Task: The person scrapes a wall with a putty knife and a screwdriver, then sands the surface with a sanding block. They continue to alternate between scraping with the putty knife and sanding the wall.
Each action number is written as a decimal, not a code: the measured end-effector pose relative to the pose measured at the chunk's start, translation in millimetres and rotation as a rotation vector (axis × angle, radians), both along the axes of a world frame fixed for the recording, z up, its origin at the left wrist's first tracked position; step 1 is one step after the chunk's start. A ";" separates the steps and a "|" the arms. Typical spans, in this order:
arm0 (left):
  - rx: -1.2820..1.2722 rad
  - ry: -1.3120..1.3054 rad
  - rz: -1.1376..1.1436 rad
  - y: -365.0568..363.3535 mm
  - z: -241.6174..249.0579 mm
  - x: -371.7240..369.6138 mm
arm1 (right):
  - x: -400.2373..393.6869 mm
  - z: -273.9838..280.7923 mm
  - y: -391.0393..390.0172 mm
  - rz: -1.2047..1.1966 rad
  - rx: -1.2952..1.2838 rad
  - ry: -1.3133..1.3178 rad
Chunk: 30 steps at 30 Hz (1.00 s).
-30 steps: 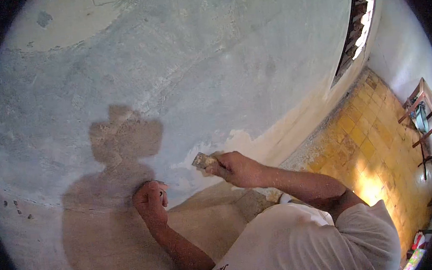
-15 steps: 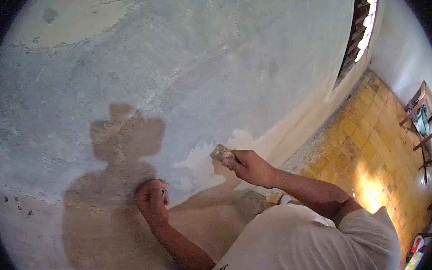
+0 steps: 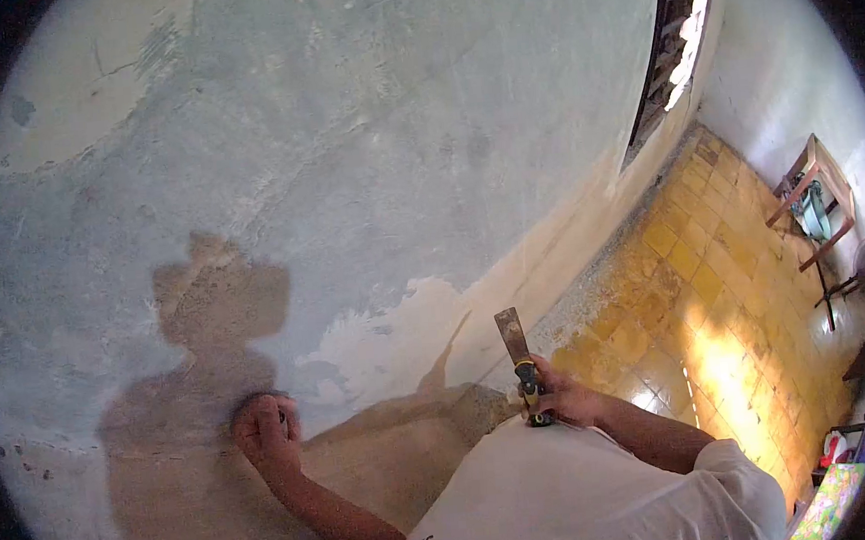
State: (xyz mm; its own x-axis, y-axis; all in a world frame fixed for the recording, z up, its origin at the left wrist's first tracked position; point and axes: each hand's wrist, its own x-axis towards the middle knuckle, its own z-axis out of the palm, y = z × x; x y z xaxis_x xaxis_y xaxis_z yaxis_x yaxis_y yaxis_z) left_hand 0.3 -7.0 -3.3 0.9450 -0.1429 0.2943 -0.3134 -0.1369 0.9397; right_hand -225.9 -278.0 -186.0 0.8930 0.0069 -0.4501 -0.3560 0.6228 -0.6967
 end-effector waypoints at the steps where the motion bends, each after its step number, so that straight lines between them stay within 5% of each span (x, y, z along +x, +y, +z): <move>1: 0.014 -0.006 -0.026 1.2 0.6 0.5 | -2.6 0.1 -4.5 0.043 -0.184 -0.069; 3: 0.027 -0.014 -0.060 2.9 -2.9 2.8 | -1.6 8.3 -13.9 0.078 -0.368 -0.139; 5: -0.093 0.046 0.138 3.9 -14.5 7.5 | -0.2 33.4 -26.4 0.287 -0.984 -0.286; 8: 0.023 0.073 -0.021 3.4 2.7 -0.7 | -5.0 56.6 -36.3 0.321 -1.090 -0.173; 13: -0.076 0.151 0.061 3.0 -4.0 0.6 | -12.1 69.5 -63.6 0.274 -1.235 -0.185; 15: -0.130 0.184 0.161 -1.6 -0.6 -1.7 | -13.0 83.4 -72.9 0.293 -1.249 -0.192; 21: 0.106 -0.094 -0.099 2.2 2.8 4.0 | -16.3 108.0 -81.4 0.283 -1.221 -0.279; 23: 0.012 0.026 -0.053 -0.4 2.9 1.9 | -16.0 125.4 -73.4 0.042 -0.813 -0.289; 27: -0.040 0.074 0.049 -3.6 -0.2 -0.7 | -9.1 131.2 -69.5 -0.158 -0.685 -0.412; 29: -0.019 0.027 0.002 -5.4 3.0 -1.0 | 8.4 132.8 -59.3 -0.572 -0.446 -0.674; 30: -0.033 0.036 0.023 -6.1 3.3 -0.9 | 18.4 139.4 -54.4 -0.546 -0.453 -0.673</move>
